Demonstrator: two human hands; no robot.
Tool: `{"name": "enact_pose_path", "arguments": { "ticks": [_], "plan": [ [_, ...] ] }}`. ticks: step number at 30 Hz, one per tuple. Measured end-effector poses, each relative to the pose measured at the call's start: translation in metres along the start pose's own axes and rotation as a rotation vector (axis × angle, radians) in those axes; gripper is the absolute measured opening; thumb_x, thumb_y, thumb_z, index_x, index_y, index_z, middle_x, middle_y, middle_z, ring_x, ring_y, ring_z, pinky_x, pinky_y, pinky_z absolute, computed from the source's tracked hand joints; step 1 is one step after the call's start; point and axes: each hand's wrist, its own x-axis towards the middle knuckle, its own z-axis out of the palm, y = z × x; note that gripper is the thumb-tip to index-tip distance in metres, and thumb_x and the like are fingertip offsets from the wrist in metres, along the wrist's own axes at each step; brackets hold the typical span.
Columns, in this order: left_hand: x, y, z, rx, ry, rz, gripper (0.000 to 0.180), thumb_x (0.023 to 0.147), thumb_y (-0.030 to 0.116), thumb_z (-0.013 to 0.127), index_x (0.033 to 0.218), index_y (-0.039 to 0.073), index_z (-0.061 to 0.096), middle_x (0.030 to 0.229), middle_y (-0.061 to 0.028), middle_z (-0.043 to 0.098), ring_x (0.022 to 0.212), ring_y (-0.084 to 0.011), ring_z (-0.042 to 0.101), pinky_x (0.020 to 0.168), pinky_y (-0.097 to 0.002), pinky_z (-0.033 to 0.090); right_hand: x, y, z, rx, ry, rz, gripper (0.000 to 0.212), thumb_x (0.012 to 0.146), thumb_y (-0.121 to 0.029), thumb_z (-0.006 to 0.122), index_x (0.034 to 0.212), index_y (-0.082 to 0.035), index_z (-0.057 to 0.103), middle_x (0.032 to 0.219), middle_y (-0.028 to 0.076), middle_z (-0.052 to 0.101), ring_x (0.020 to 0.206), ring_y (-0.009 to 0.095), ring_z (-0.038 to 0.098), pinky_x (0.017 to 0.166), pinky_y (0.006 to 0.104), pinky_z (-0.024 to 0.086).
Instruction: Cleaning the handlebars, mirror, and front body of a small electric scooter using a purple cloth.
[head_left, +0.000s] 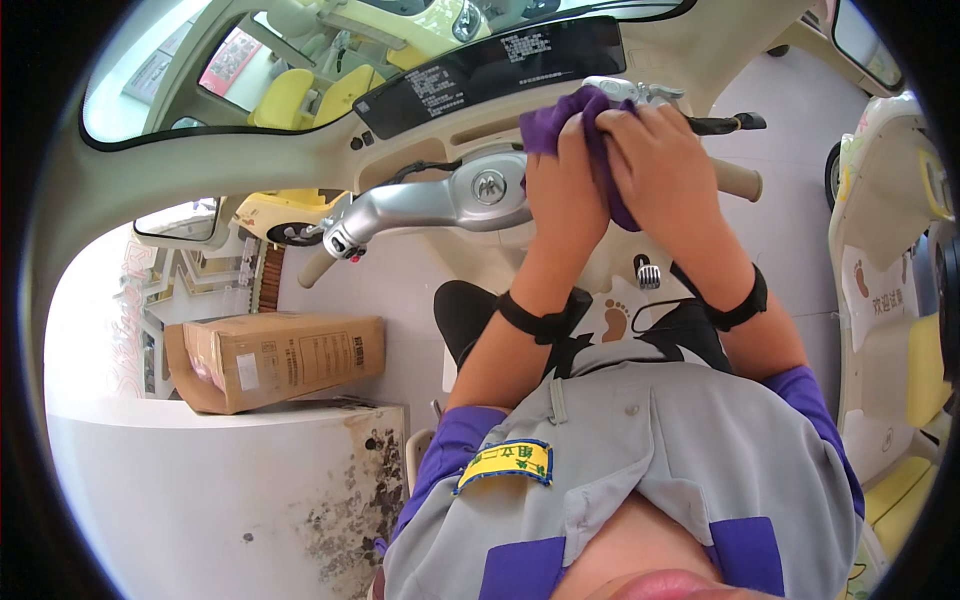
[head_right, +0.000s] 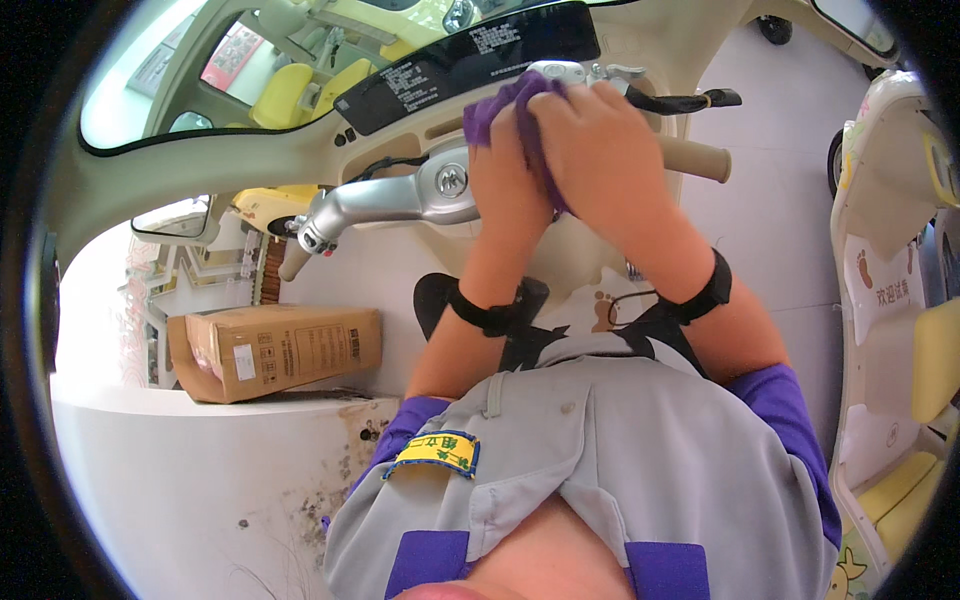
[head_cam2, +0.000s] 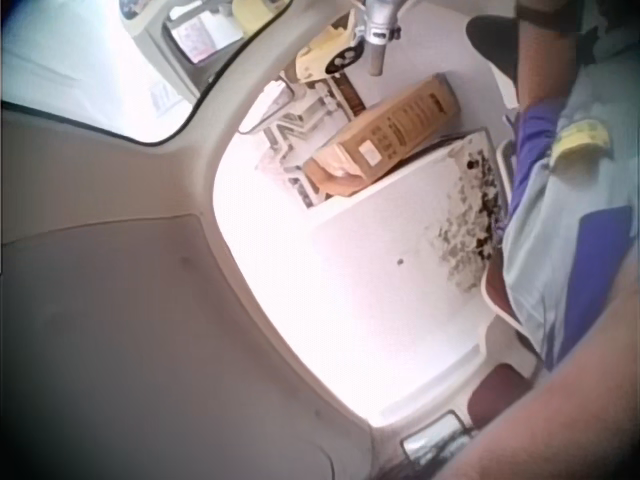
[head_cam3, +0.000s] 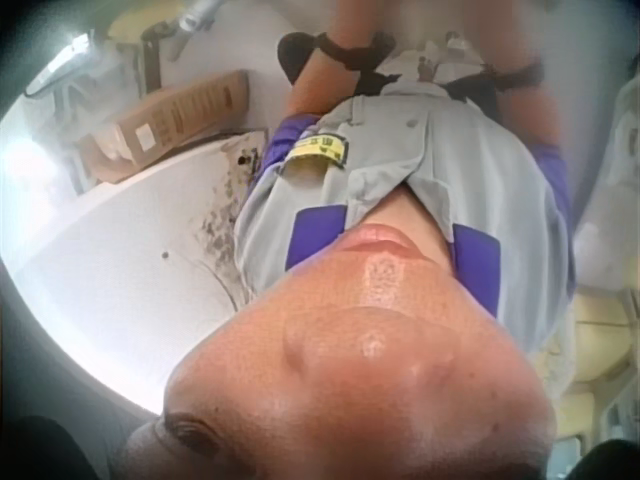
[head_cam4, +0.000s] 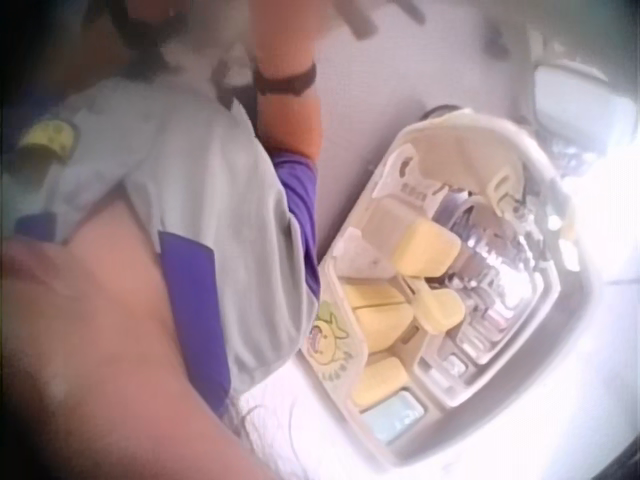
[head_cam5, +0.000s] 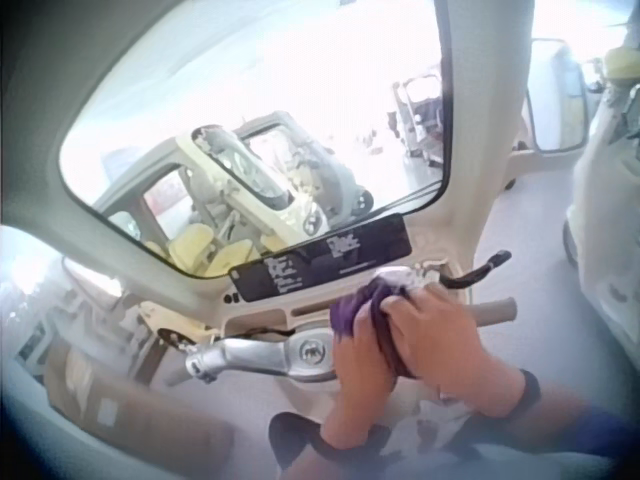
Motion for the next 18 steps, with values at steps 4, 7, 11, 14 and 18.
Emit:
{"name": "enact_pose_path", "arguments": {
  "ticks": [4, 7, 11, 14, 18],
  "plan": [
    [-0.066, -0.024, 0.004, -0.203, 0.090, -0.334, 0.042, 0.091, 0.017, 0.064, 0.126, 0.003, 0.045, 0.119, -0.0129, 0.058, 0.109, -0.0259, 0.058, 0.092, -0.0351, 0.046, -0.013, -0.039, 0.015, 0.013, -0.116, -0.068, 0.028, 0.076, -0.013, 0.062, 0.103, -0.010, 0.061, 0.083, 0.004, 0.056, 0.084, 0.023, 0.059, 0.068, 0.0342, 0.051],
    [-0.094, -0.036, 0.005, -0.592, 0.041, -0.644, 0.037, 0.091, 0.016, 0.062, 0.123, 0.002, 0.047, 0.118, -0.0135, 0.059, 0.108, -0.0279, 0.058, 0.092, -0.0355, 0.045, -0.029, -0.053, 0.029, 0.042, -0.167, -0.105, 0.032, 0.077, -0.013, 0.061, 0.108, -0.008, 0.062, 0.090, 0.005, 0.057, 0.084, 0.023, 0.059, 0.068, 0.0335, 0.051],
    [-0.132, -0.072, 0.011, -1.199, 0.116, -0.935, 0.033, 0.094, 0.018, 0.059, 0.121, 0.003, 0.049, 0.107, -0.0091, 0.059, 0.097, -0.0206, 0.059, 0.085, -0.0369, 0.049, -0.059, -0.062, 0.055, 0.139, -0.289, -0.012, 0.046, 0.079, -0.010, 0.059, 0.124, -0.008, 0.057, 0.096, 0.010, 0.056, 0.088, 0.027, 0.061, 0.069, 0.0364, 0.053],
    [-0.114, -0.055, -0.001, -0.241, -0.121, -0.546, 0.029, 0.089, 0.008, 0.058, 0.116, 0.000, 0.052, 0.110, -0.0183, 0.060, 0.098, -0.0369, 0.058, 0.085, -0.0421, 0.047, -0.074, -0.055, 0.059, 0.220, -0.303, 0.073, 0.049, 0.081, -0.009, 0.059, 0.129, -0.013, 0.054, 0.097, 0.012, 0.056, 0.088, 0.030, 0.061, 0.069, 0.0394, 0.053],
    [-0.113, -0.046, -0.012, -0.037, -0.036, -0.358, 0.029, 0.085, 0.002, 0.057, 0.114, 0.000, 0.053, 0.109, -0.0211, 0.059, 0.097, -0.0406, 0.057, 0.085, -0.0450, 0.046, -0.085, -0.041, 0.047, 0.255, -0.437, 0.168, 0.049, 0.082, -0.009, 0.060, 0.130, -0.017, 0.054, 0.099, 0.013, 0.056, 0.087, 0.033, 0.061, 0.069, 0.0412, 0.053]
  ]
}}
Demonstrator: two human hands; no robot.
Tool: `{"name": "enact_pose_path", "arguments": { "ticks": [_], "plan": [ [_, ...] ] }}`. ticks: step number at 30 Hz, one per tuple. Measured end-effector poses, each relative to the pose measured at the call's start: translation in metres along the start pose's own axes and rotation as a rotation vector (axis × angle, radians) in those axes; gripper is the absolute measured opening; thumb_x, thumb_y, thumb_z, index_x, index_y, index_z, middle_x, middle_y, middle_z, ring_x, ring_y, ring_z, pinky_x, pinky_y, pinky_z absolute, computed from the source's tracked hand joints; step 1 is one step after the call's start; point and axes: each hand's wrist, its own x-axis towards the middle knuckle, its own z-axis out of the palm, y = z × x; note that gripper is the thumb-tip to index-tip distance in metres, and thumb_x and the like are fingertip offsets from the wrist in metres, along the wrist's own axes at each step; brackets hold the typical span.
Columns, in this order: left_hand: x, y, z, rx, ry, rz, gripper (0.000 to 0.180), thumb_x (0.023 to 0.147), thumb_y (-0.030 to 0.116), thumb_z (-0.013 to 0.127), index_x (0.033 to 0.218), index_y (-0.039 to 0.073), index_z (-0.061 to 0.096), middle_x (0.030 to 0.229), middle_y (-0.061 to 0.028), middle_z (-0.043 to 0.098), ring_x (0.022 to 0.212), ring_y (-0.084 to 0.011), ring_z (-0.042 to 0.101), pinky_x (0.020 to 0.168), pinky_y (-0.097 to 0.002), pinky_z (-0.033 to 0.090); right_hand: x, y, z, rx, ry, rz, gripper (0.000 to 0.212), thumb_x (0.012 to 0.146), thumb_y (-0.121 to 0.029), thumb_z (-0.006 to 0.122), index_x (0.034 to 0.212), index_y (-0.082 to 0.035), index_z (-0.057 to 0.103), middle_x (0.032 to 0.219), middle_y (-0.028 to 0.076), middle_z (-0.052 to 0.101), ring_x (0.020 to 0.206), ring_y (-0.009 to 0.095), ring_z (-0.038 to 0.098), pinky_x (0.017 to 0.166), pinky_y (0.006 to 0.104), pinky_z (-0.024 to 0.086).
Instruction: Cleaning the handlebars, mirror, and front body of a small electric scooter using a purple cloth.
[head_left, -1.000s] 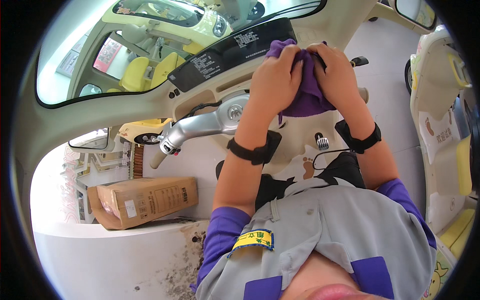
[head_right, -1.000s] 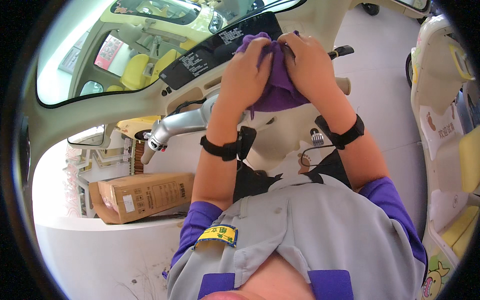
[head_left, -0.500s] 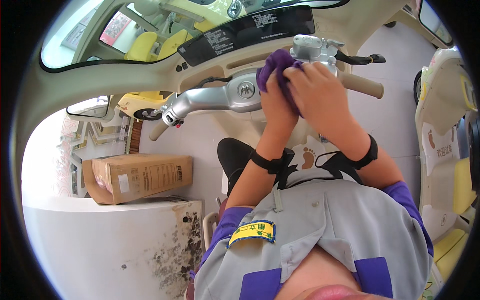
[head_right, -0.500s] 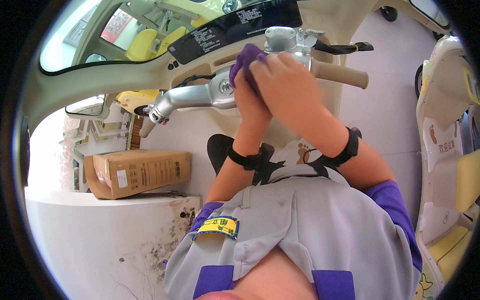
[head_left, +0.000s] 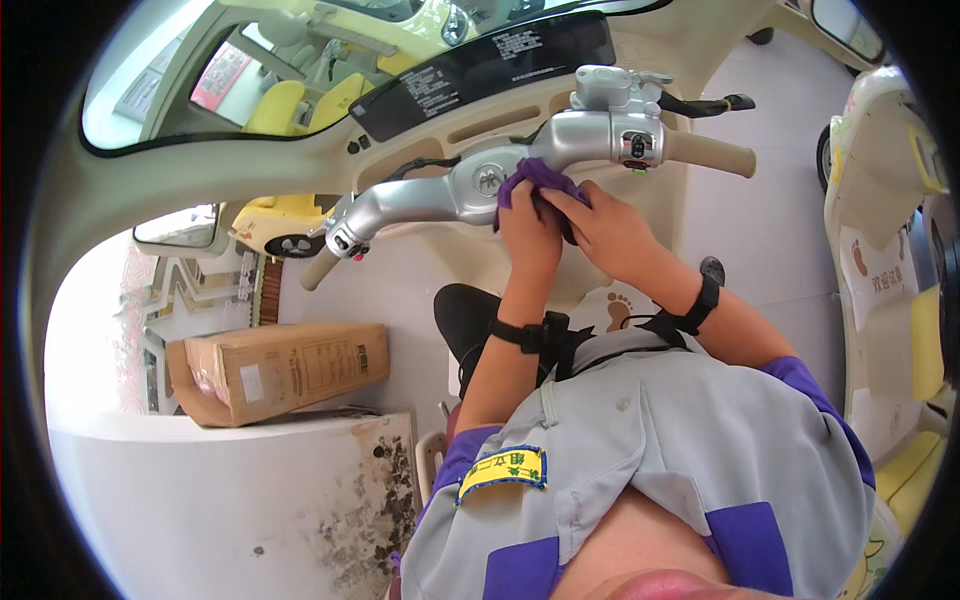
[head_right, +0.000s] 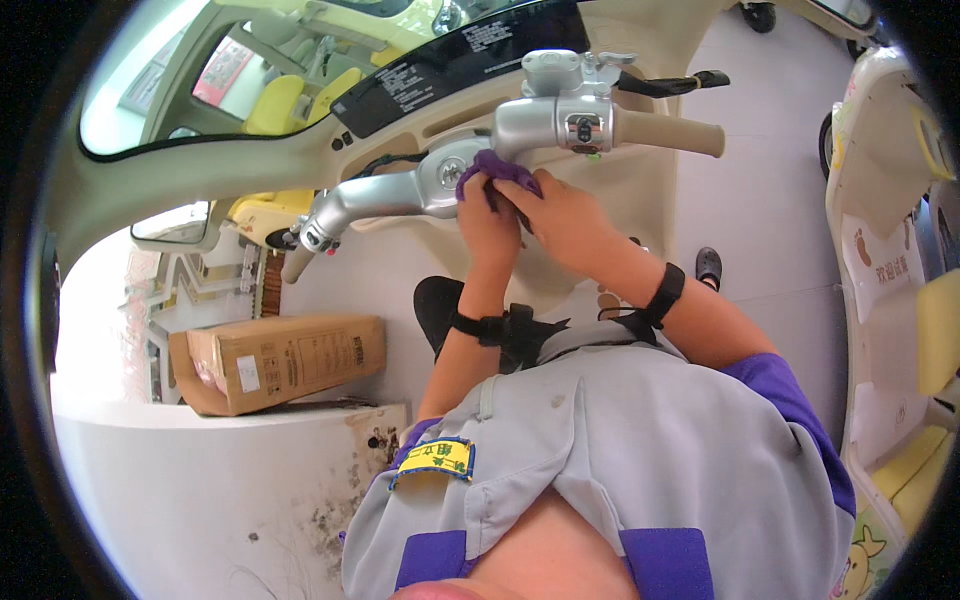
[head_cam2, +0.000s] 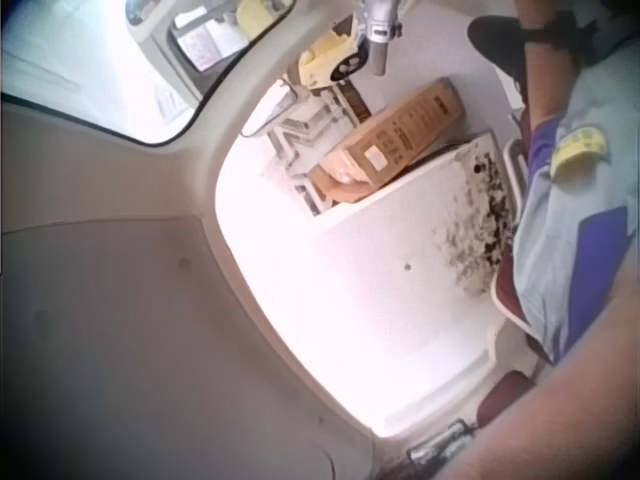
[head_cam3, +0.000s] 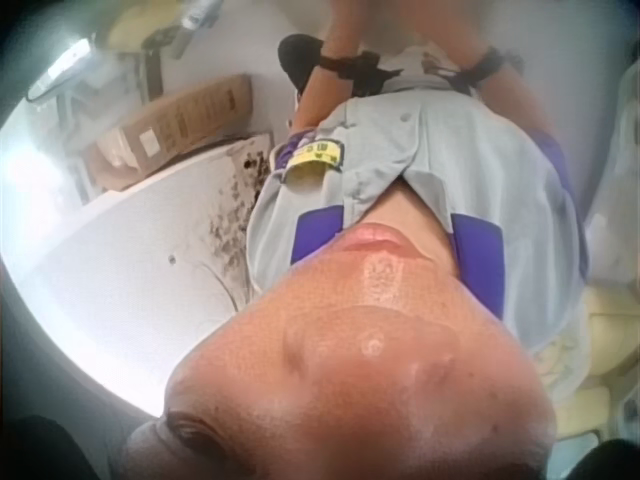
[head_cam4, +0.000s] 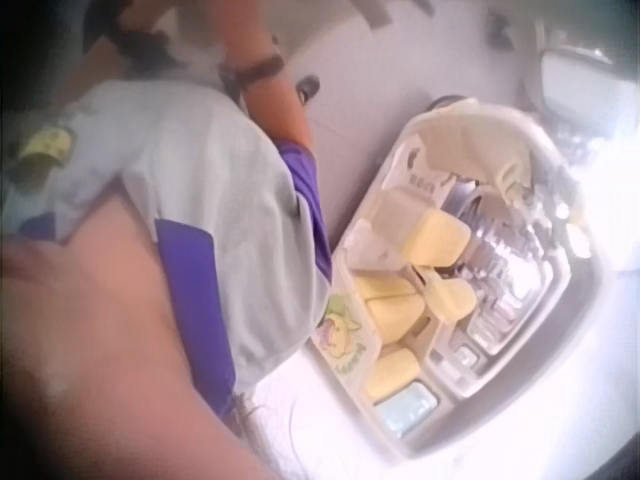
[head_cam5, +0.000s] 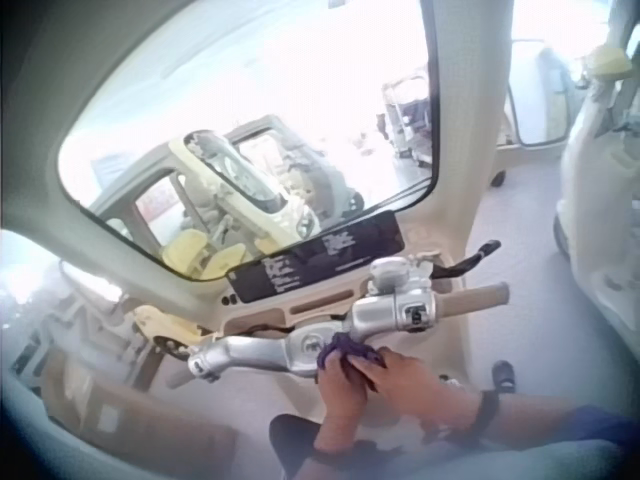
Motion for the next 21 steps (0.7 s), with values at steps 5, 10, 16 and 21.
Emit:
{"name": "enact_pose_path", "arguments": {
  "ticks": [5, 10, 16, 21],
  "plan": [
    [0.028, 0.046, -0.019, -0.073, 0.124, 0.276, 0.034, 0.082, -0.004, 0.057, 0.115, 0.004, 0.055, 0.109, -0.0221, 0.060, 0.103, -0.0447, 0.057, 0.092, -0.0500, 0.044, 0.001, -0.004, -0.033, 0.103, 0.288, -0.052, 0.050, 0.079, -0.008, 0.064, 0.127, -0.017, 0.053, 0.102, 0.014, 0.058, 0.084, 0.036, 0.061, 0.069, 0.0436, 0.053],
    [0.079, 0.107, -0.021, 0.030, 0.007, 0.539, 0.030, 0.083, 0.000, 0.060, 0.113, 0.006, 0.059, 0.109, -0.0200, 0.062, 0.105, -0.0425, 0.056, 0.090, -0.0492, 0.045, 0.007, 0.012, -0.088, -0.035, 0.481, -0.020, 0.049, 0.077, -0.006, 0.067, 0.124, -0.013, 0.054, 0.102, 0.017, 0.060, 0.086, 0.038, 0.062, 0.069, 0.0446, 0.052],
    [0.049, 0.139, 0.014, 0.080, -0.236, 0.617, 0.034, 0.083, 0.010, 0.059, 0.118, 0.007, 0.061, 0.118, -0.0195, 0.060, 0.108, -0.0430, 0.055, 0.093, -0.0510, 0.043, -0.034, 0.041, -0.079, -0.015, 0.382, 0.282, 0.052, 0.083, -0.018, 0.066, 0.131, -0.011, 0.045, 0.103, 0.021, 0.061, 0.085, 0.044, 0.062, 0.068, 0.0500, 0.051],
    [0.038, 0.156, 0.013, -0.123, -0.281, 0.467, 0.037, 0.081, 0.007, 0.057, 0.117, 0.003, 0.060, 0.117, -0.0206, 0.061, 0.108, -0.0390, 0.058, 0.095, -0.0491, 0.043, -0.042, 0.053, -0.101, -0.040, 0.397, 0.238, 0.049, 0.081, -0.016, 0.066, 0.127, -0.011, 0.048, 0.100, 0.020, 0.061, 0.083, 0.042, 0.062, 0.068, 0.0488, 0.051]
  ]
}}
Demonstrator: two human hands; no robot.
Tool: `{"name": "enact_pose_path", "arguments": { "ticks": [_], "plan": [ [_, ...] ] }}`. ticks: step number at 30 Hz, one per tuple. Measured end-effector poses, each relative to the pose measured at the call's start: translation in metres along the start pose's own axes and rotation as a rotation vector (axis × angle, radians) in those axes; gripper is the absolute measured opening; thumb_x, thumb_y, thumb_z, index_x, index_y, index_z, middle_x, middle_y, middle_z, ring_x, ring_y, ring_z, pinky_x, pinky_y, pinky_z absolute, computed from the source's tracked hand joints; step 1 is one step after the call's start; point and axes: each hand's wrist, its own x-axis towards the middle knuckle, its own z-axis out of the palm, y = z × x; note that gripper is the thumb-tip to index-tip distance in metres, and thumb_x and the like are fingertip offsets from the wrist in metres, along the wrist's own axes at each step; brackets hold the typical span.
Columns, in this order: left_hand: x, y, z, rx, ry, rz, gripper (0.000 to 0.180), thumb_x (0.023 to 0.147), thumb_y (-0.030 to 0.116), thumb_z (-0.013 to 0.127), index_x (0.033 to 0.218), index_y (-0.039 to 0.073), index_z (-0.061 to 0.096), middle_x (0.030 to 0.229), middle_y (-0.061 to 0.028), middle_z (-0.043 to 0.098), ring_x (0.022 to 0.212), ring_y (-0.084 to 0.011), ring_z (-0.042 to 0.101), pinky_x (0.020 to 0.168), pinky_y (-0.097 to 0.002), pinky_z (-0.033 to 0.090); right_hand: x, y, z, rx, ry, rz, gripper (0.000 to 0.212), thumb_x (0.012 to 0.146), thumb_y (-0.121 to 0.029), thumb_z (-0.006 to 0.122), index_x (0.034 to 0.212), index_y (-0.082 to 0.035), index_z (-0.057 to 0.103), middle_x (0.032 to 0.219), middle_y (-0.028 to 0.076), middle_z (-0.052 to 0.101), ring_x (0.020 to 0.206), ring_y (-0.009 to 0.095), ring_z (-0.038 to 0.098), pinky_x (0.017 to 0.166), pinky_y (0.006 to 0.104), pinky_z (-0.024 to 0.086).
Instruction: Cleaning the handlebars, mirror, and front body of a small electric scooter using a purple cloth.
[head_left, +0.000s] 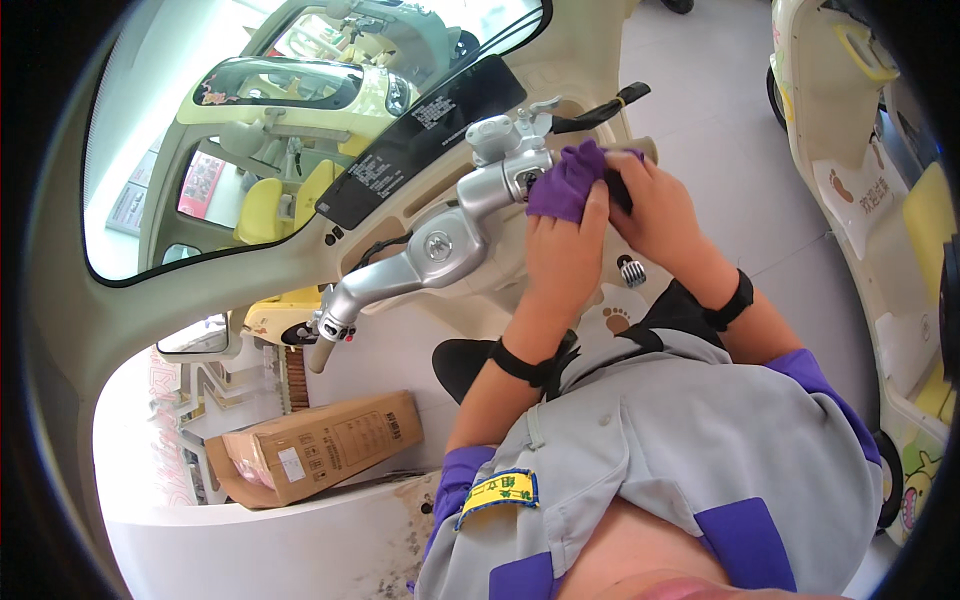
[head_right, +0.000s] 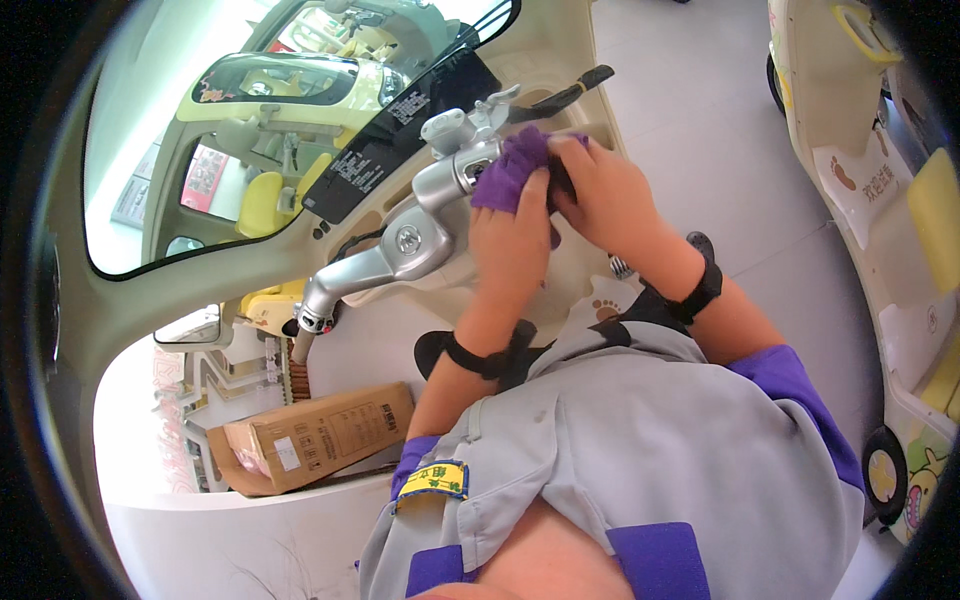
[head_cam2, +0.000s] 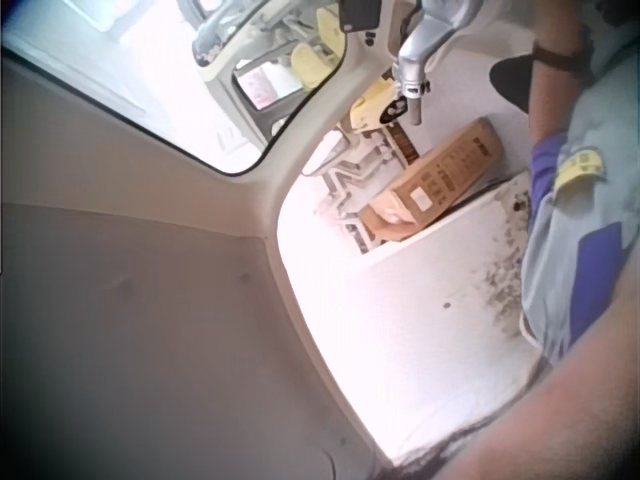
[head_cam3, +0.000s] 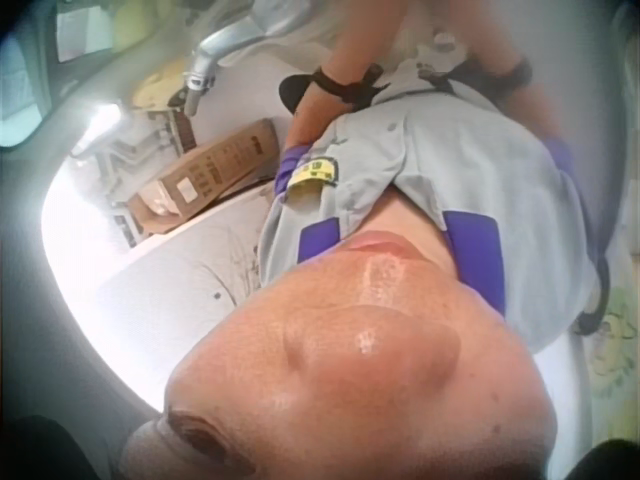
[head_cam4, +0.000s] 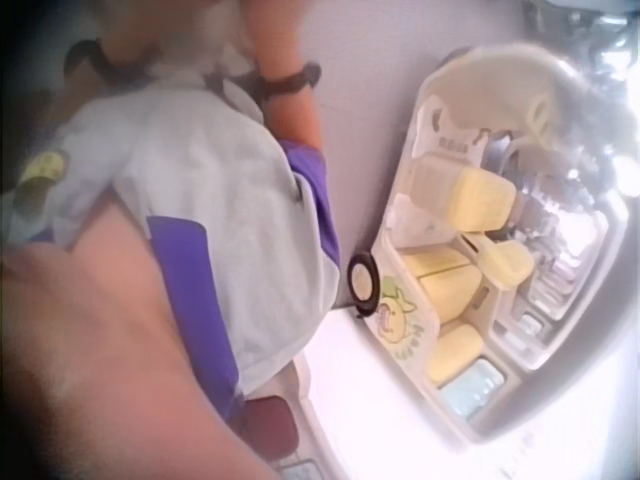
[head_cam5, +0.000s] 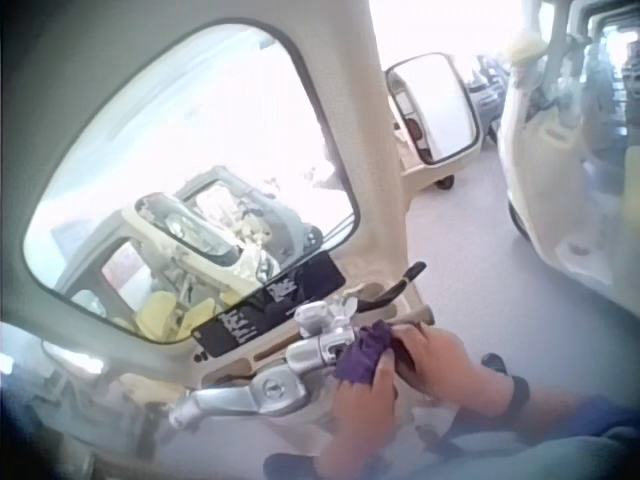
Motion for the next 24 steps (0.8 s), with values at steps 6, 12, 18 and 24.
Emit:
{"name": "enact_pose_path", "arguments": {
  "ticks": [6, 12, 18, 24],
  "plan": [
    [0.049, -0.005, 0.009, 0.191, -0.360, -0.006, 0.037, 0.084, 0.007, 0.056, 0.120, 0.004, 0.056, 0.100, -0.0215, 0.064, 0.089, -0.0422, 0.061, 0.080, -0.0493, 0.048, 0.030, 0.017, -0.019, -0.045, 0.231, -0.015, 0.035, 0.082, -0.013, 0.063, 0.116, -0.010, 0.055, 0.096, 0.016, 0.062, 0.081, 0.040, 0.061, 0.067, 0.0477, 0.050],
    [0.021, -0.008, 0.022, 0.098, -0.176, 0.141, 0.038, 0.083, 0.005, 0.058, 0.121, 0.007, 0.057, 0.098, -0.0216, 0.065, 0.088, -0.0400, 0.063, 0.076, -0.0489, 0.050, 0.008, 0.022, -0.025, -0.066, 0.075, 0.024, 0.031, 0.081, -0.012, 0.063, 0.110, -0.007, 0.055, 0.091, 0.015, 0.061, 0.081, 0.039, 0.061, 0.066, 0.0473, 0.049],
    [0.069, 0.016, -0.003, 0.120, -0.173, 0.154, 0.028, 0.090, 0.006, 0.056, 0.118, 0.006, 0.057, 0.103, -0.0208, 0.066, 0.090, -0.0414, 0.063, 0.078, -0.0491, 0.049, 0.038, 0.033, -0.054, 0.147, 0.318, 0.005, 0.027, 0.085, -0.013, 0.064, 0.111, -0.008, 0.058, 0.096, 0.014, 0.062, 0.085, 0.037, 0.061, 0.071, 0.0427, 0.050],
    [0.101, 0.047, 0.036, -0.058, -0.344, -0.102, 0.036, 0.089, 0.009, 0.062, 0.123, 0.003, 0.052, 0.114, -0.0220, 0.062, 0.101, -0.0427, 0.060, 0.087, -0.0457, 0.047, 0.061, 0.090, -0.046, 0.260, 0.459, 0.127, 0.019, 0.089, -0.009, 0.060, 0.108, -0.007, 0.059, 0.100, 0.016, 0.062, 0.092, 0.037, 0.060, 0.078, 0.0393, 0.049]
  ]
}}
